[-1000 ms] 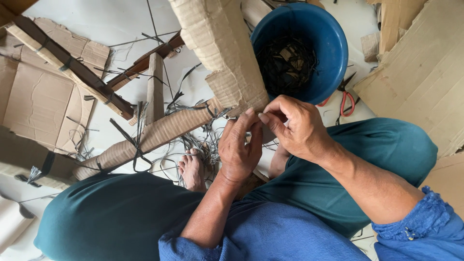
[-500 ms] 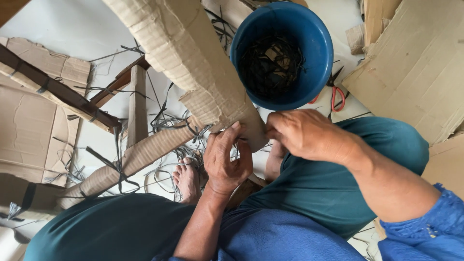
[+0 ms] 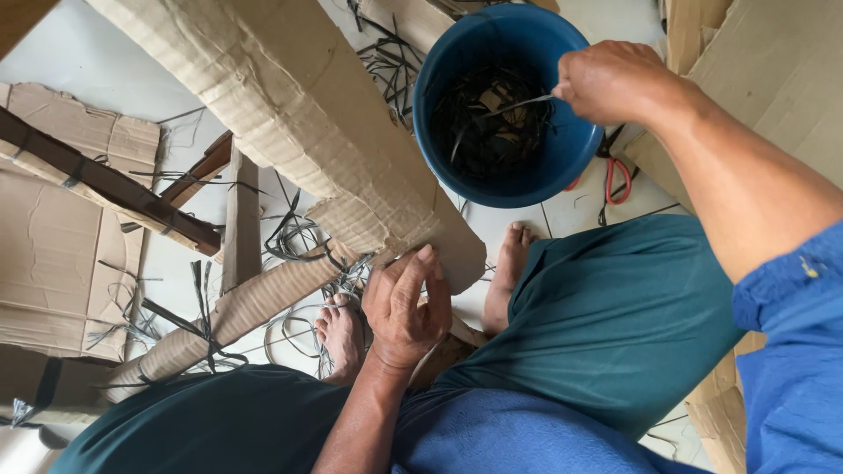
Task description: The person wraps the legs and crossbars of a wooden chair with protective cardboard and secures them by tying plastic strips around the padding.
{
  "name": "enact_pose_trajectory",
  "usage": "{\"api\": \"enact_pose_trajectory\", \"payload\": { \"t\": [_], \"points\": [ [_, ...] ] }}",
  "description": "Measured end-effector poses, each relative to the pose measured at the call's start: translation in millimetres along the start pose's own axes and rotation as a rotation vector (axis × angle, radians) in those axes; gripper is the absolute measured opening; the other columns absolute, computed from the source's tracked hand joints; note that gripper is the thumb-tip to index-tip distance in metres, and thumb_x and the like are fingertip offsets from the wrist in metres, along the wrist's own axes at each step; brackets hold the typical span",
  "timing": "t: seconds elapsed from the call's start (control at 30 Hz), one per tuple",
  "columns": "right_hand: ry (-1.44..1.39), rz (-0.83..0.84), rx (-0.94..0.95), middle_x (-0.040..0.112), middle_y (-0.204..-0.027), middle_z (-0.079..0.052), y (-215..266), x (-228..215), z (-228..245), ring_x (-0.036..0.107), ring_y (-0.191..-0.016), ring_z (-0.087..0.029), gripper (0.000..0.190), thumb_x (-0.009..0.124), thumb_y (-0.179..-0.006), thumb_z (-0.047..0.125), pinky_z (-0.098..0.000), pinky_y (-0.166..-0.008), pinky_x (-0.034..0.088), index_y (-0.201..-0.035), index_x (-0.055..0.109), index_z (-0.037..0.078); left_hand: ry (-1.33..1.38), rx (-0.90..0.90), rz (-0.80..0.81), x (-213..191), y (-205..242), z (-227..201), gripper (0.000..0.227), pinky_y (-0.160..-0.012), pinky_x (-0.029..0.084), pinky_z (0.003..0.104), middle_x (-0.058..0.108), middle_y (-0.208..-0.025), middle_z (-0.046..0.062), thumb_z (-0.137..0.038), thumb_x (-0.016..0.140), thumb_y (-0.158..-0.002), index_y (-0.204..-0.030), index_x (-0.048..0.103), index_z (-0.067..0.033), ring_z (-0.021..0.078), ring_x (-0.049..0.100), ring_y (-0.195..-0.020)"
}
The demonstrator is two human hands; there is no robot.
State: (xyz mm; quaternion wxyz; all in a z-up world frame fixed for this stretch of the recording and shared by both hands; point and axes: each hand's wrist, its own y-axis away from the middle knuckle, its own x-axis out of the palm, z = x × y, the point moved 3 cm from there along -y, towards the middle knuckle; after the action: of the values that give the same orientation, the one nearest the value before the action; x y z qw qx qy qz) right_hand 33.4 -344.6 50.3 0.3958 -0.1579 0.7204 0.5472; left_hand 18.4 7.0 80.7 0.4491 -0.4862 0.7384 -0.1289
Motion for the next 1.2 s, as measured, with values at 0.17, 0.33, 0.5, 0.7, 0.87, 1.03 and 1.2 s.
{"api": "enact_pose_trajectory", "payload": {
  "t": [0.17,0.33,0.5,0.7,0.87,1.03,1.2],
  "points": [
    [-0.08,0.087,0.036,0.073,-0.109,-0.016,-41,25,-3,0.067,-0.105,-0.037,0.028,0.052,-0.113,0.027,-0.0524,-0.097,0.05,-0.108,0.072,0.008,-0.043,0.008,-0.012,5,7,3,0.038,-0.07,0.056,0.034,0.07,-0.1,0.014,0.003,0.067,-0.097,-0.132,0.055,-0.0048,0.0224,0.066,-0.08],
    [-0.188,-0.115,-0.131,0.066,-0.13,-0.023,-97,37,14,0.062,-0.116,-0.045,0.032,0.055,-0.108,0.021,-0.0615,-0.097,0.048,-0.134,0.065,0.007,-0.028,-0.017,0.019,5,10,2,0.038,-0.073,0.056,0.035,0.067,-0.105,0.013,0.002,0.067,-0.097,-0.133,0.055,-0.0053,0.0223,0.066,-0.085],
    [-0.268,-0.262,-0.134,0.064,-0.131,-0.023,-160,77,42,0.058,-0.117,-0.05,0.044,0.065,-0.104,0.021,-0.0619,-0.088,0.051,-0.145,0.058,0.009,-0.007,-0.033,0.022,0,4,1,0.029,-0.073,0.057,0.034,0.069,-0.103,0.011,0.001,0.063,-0.095,-0.123,0.061,-0.0067,0.0235,0.068,-0.082],
    [-0.291,-0.447,0.02,0.07,-0.102,-0.018,-197,117,83,0.07,-0.087,-0.039,0.042,0.072,-0.102,0.044,-0.0505,-0.066,0.059,-0.114,0.065,0.004,0.075,-0.031,0.027,3,7,5,0.042,-0.058,0.052,0.032,0.066,-0.097,0.009,0.007,0.058,-0.096,-0.135,0.055,-0.0082,0.0214,0.063,-0.069],
    [-0.452,-0.577,0.018,0.066,-0.099,-0.016,-225,135,89,0.065,-0.083,-0.041,0.019,0.061,-0.105,0.025,-0.0553,-0.062,0.056,-0.103,0.067,0.008,0.048,-0.005,0.025,1,5,6,0.037,-0.067,0.058,0.033,0.068,-0.102,0.009,0.003,0.062,-0.096,-0.131,0.059,-0.0061,0.0212,0.067,-0.079],
    [-0.892,-0.364,-0.211,0.063,-0.082,-0.007,-185,75,62,0.056,-0.076,-0.021,0.02,0.063,-0.109,0.019,-0.042,-0.068,0.044,-0.09,0.064,0.013,0.057,0.002,0.029,3,6,5,0.041,-0.067,0.057,0.034,0.068,-0.103,0.007,0.004,0.06,-0.097,-0.136,0.057,-0.0065,0.0209,0.066,-0.079],
    [-1.247,-0.15,-0.166,0.077,-0.101,-0.006,-117,-9,32,0.075,-0.089,-0.012,0.007,0.058,-0.107,0.015,-0.0214,-0.075,0.06,-0.107,0.065,0.012,0.069,-0.071,-0.003,4,5,1,0.038,-0.063,0.053,0.036,0.071,-0.099,0.012,0.005,0.057,-0.097,-0.133,0.058,-0.0069,0.0247,0.062,-0.075]
  ]
}}
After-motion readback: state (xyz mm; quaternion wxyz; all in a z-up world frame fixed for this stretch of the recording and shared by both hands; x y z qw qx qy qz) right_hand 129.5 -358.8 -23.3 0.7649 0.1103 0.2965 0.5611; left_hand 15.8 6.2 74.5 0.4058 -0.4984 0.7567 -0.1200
